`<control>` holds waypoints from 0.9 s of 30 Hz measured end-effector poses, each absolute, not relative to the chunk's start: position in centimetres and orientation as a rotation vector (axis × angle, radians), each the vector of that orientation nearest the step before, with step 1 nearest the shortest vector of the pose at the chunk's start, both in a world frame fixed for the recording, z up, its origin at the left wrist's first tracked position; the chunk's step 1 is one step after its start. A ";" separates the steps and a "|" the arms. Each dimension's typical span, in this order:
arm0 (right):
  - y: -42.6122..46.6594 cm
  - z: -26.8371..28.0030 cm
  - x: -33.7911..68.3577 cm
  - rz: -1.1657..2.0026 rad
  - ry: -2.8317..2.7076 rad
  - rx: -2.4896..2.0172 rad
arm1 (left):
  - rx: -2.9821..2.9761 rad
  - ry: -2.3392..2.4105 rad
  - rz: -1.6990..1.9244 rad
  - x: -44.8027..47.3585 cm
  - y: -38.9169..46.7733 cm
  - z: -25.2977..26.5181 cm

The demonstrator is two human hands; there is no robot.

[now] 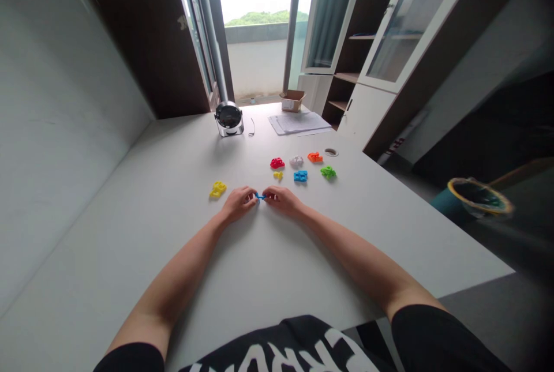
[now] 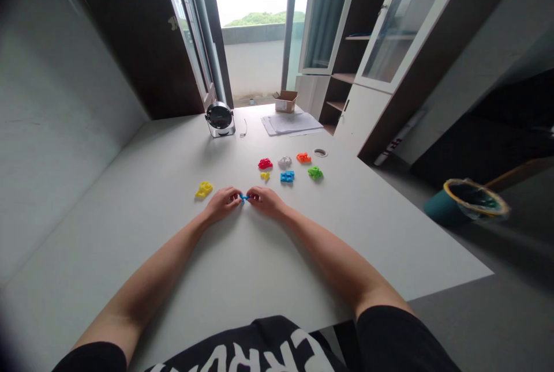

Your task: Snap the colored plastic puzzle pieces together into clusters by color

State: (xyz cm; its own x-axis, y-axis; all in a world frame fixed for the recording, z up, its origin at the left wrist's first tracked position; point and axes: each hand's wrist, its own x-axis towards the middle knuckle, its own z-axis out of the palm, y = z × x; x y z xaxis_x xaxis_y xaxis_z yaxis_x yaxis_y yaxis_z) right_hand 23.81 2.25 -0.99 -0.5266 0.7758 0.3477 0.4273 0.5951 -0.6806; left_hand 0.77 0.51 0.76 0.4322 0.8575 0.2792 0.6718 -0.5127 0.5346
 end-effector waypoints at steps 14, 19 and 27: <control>2.3 -0.9 23.9 0.724 -2.177 -0.943 | 2.334 1.327 0.737 0.8 0.3 1.1; 2.1 -0.7 23.8 0.715 -2.174 -0.952 | 2.335 1.327 0.739 0.9 0.3 1.2; 2.2 -0.8 23.7 0.710 -2.174 -0.952 | 2.333 1.320 0.752 0.9 0.3 1.1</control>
State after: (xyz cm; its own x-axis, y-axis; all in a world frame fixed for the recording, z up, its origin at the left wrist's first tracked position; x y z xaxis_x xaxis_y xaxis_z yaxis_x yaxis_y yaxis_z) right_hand 23.75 2.19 -0.84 -0.5230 0.7796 0.3446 0.4261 0.5893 -0.6864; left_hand 0.87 0.28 1.10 0.4235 0.8641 0.2721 0.6750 -0.5013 0.5414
